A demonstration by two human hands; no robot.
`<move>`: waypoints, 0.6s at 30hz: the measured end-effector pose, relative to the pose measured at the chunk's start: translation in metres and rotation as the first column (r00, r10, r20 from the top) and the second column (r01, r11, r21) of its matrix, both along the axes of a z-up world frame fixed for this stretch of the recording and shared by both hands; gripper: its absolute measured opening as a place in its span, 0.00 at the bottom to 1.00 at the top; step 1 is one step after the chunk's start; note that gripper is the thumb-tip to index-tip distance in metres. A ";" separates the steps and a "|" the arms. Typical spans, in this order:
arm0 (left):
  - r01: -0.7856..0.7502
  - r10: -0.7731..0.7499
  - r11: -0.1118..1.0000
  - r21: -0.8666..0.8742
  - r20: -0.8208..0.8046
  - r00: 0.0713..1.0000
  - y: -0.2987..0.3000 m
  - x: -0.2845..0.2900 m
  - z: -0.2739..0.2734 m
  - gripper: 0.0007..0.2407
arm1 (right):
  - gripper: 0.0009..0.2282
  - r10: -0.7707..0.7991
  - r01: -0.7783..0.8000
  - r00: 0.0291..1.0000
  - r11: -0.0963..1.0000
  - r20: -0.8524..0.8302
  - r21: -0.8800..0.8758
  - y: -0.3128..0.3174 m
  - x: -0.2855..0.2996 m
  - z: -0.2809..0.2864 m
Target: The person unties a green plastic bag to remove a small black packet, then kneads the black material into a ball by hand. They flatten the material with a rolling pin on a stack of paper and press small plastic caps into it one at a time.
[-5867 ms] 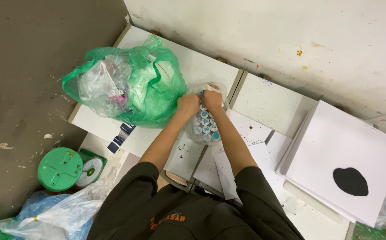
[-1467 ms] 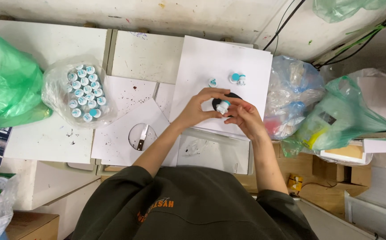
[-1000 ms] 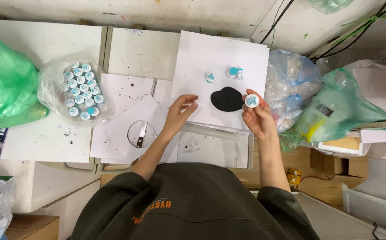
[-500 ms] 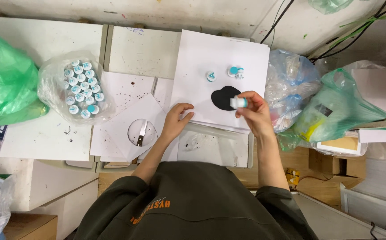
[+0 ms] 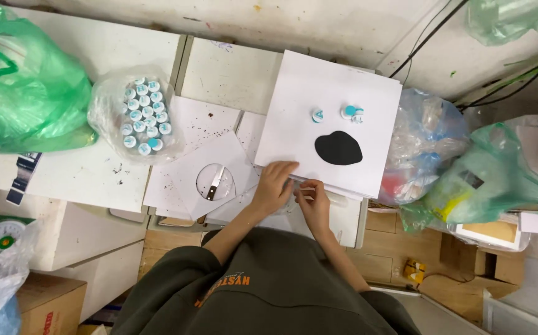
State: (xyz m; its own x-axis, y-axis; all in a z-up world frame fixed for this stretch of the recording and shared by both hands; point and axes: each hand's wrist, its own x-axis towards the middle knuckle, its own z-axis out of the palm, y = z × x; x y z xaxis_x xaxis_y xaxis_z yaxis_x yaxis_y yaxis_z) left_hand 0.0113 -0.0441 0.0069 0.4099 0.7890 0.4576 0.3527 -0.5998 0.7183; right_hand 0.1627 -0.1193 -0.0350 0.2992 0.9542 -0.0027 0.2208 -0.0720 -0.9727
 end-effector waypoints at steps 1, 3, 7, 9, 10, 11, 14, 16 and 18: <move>0.010 -0.010 1.000 0.018 -0.010 1.000 0.001 0.000 -0.002 0.18 | 0.12 -0.007 0.004 0.991 1.000 -0.137 -0.026 -0.002 -0.001 -0.001; 0.033 -0.031 0.998 0.053 -0.032 0.999 0.006 -0.001 -0.007 0.16 | 0.13 0.041 -0.043 0.997 0.999 -0.072 -0.020 0.000 -0.005 -0.002; -0.061 0.084 0.991 -0.121 0.194 0.977 0.011 -0.019 -0.013 0.13 | 0.16 0.279 -0.316 0.836 0.949 0.473 -0.001 0.001 -0.008 0.006; -0.183 0.224 0.964 -0.192 0.223 0.949 0.015 -0.039 -0.017 0.11 | 0.20 0.445 -0.514 0.752 0.858 0.486 0.009 -0.001 -0.013 0.007; -0.206 0.254 0.954 -0.219 0.217 0.943 0.014 -0.050 -0.018 0.10 | 0.22 0.521 -0.605 0.697 0.796 0.492 0.014 -0.001 -0.016 0.007; -0.228 0.281 0.943 -0.242 0.212 0.936 0.016 -0.060 -0.019 0.09 | 0.22 0.583 -0.680 0.633 0.733 0.509 0.006 0.001 -0.019 0.005; -0.258 0.320 0.917 -0.303 0.176 0.931 0.008 -0.083 -0.018 0.08 | 0.20 0.708 -0.813 0.451 0.577 0.544 -0.076 0.006 -0.028 -0.009; -0.265 0.326 0.912 -0.313 0.159 0.932 0.000 -0.091 -0.015 0.07 | 0.17 0.746 -0.809 0.378 0.554 0.549 -0.197 0.008 -0.034 -0.017; -0.268 0.325 0.914 -0.304 0.156 0.933 -0.007 -0.093 -0.013 0.06 | 0.19 0.731 -0.802 0.371 0.563 0.573 -0.198 0.013 -0.033 -0.019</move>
State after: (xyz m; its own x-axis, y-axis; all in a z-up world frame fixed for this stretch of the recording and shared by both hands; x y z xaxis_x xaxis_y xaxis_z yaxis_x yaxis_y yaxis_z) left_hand -0.0818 -0.0515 -0.0064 0.0606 0.9653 0.2538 0.3163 -0.2598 0.9124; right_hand 0.1293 -0.1060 -0.0542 -0.6533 0.7569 -0.0199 0.5943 0.4963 -0.6329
